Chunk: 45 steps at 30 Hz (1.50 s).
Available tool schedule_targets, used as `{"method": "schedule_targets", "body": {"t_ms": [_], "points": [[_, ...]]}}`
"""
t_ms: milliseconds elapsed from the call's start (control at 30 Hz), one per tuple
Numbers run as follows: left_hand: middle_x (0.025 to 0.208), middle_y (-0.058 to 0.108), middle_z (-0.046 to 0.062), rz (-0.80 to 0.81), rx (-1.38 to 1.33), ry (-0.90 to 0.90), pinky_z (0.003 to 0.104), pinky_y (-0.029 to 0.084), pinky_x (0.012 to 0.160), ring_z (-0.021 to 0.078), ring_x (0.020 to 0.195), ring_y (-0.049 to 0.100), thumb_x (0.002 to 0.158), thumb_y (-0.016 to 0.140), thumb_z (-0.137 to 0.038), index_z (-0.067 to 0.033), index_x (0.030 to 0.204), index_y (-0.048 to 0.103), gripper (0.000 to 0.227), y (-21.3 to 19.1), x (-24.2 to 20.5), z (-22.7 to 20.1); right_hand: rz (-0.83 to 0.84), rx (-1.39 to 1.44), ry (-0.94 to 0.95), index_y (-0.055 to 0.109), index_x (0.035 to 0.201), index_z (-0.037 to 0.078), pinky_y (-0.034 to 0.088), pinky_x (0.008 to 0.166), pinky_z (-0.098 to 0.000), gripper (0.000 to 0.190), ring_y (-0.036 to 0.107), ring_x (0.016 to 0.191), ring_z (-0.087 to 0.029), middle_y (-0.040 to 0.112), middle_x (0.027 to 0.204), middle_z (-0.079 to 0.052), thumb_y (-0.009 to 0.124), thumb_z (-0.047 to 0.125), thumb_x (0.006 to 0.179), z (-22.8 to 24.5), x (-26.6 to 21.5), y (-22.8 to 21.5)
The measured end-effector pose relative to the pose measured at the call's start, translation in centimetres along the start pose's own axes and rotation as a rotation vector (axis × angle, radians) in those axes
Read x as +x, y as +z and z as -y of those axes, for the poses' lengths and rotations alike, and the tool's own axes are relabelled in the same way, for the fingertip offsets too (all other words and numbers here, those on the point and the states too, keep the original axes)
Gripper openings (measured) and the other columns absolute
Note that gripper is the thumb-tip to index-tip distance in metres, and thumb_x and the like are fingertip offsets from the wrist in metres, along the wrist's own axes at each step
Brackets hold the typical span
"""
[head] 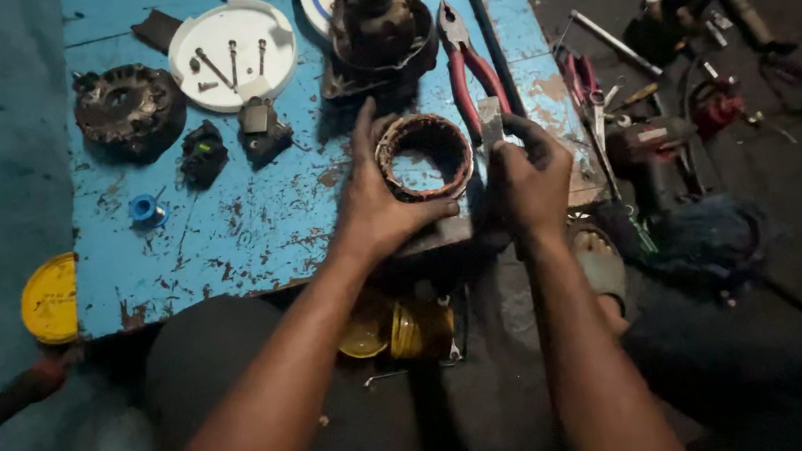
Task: The person uses a flat metal tool to scrape and clean the inner surface of a copper-wound motor stator. They rotate the stator by hand to access different sections while working at a cluttered workbench.
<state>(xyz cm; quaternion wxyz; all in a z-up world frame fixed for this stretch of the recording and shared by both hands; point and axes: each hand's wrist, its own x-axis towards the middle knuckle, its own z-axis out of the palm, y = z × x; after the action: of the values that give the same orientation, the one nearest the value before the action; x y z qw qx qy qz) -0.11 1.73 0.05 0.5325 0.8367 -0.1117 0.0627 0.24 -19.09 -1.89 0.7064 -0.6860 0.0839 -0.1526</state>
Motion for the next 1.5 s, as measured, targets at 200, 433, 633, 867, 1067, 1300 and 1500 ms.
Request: {"method": "schedule_targets", "body": {"t_ms": [200,433,633,867,1067,1300,1500], "points": [[0.150,0.055,0.017,-0.028,-0.137,-0.010,0.041,0.044,0.120,0.0299,0.137,0.058,0.053,0.103,-0.022,-0.0076,0.163,0.002,0.150,0.6,0.3,-0.3,0.117,-0.098,0.065,0.067,0.131,-0.002,0.041,0.053,-0.0220,0.043,0.051,0.061,-0.003,0.062,0.075,0.004,0.063,0.001,0.088,1.6,-0.3,-0.2],[0.155,0.048,0.019,-0.013,-0.213,-0.018,0.042,0.042,0.121,0.0308,0.141,0.053,0.049,0.103,-0.021,-0.0083,0.163,0.000,0.154,1.3,1.5,-0.6,0.127,-0.050,0.032,0.066,0.130,-0.005,0.038,0.055,-0.0211,0.040,0.050,0.063,-0.002,0.062,0.075,0.005,0.064,0.000,0.090,1.4,-0.4,0.1],[0.159,0.047,0.019,0.008,-0.317,-0.082,0.043,0.041,0.122,0.0305,0.143,0.053,0.055,0.101,-0.023,-0.0121,0.165,0.005,0.146,0.6,2.1,-1.2,0.074,0.045,0.084,0.066,0.133,-0.006,0.031,0.050,-0.0218,0.042,0.041,0.057,-0.001,0.052,0.068,0.007,0.062,-0.002,0.091,1.3,-0.1,-0.1],[0.154,0.057,0.019,-0.139,-0.456,0.046,0.045,0.049,0.123,0.0315,0.143,0.057,0.081,0.090,-0.013,-0.0094,0.158,0.041,0.091,-1.2,1.5,-2.9,0.066,-0.009,0.057,0.065,0.134,-0.006,0.032,0.050,-0.0217,0.044,0.042,0.057,-0.001,0.054,0.070,0.008,0.061,-0.003,0.090,1.6,-0.2,0.0],[0.144,0.069,0.011,-0.332,-0.060,-0.029,0.040,0.060,0.112,0.0258,0.130,0.071,0.095,0.067,0.000,-0.0130,0.147,0.059,0.054,-3.7,0.9,-2.8,0.071,-0.023,0.021,0.066,0.134,-0.006,0.033,0.053,-0.0210,0.043,0.042,0.060,-0.001,0.053,0.072,0.008,0.062,-0.002,0.091,1.5,-0.2,-0.2],[0.149,0.051,0.022,0.056,-0.019,-0.160,0.044,0.036,0.117,0.0350,0.139,0.049,0.063,0.096,-0.012,-0.0030,0.155,0.026,0.116,-2.9,0.5,-3.1,0.024,-0.127,0.024,0.065,0.133,-0.004,0.045,0.061,-0.0195,0.042,0.055,0.070,-0.001,0.070,0.089,0.006,0.068,0.003,0.093,2.7,-1.1,0.4],[0.148,0.056,0.021,-0.122,-0.059,-0.109,0.040,0.045,0.113,0.0311,0.135,0.057,0.054,0.102,-0.026,-0.0030,0.154,0.028,0.127,0.3,0.1,-2.7,0.049,-0.178,0.056,0.068,0.136,0.001,0.041,0.057,-0.0218,0.043,0.049,0.067,-0.003,0.061,0.079,0.005,0.070,0.008,0.094,3.4,-1.8,0.3]]}}
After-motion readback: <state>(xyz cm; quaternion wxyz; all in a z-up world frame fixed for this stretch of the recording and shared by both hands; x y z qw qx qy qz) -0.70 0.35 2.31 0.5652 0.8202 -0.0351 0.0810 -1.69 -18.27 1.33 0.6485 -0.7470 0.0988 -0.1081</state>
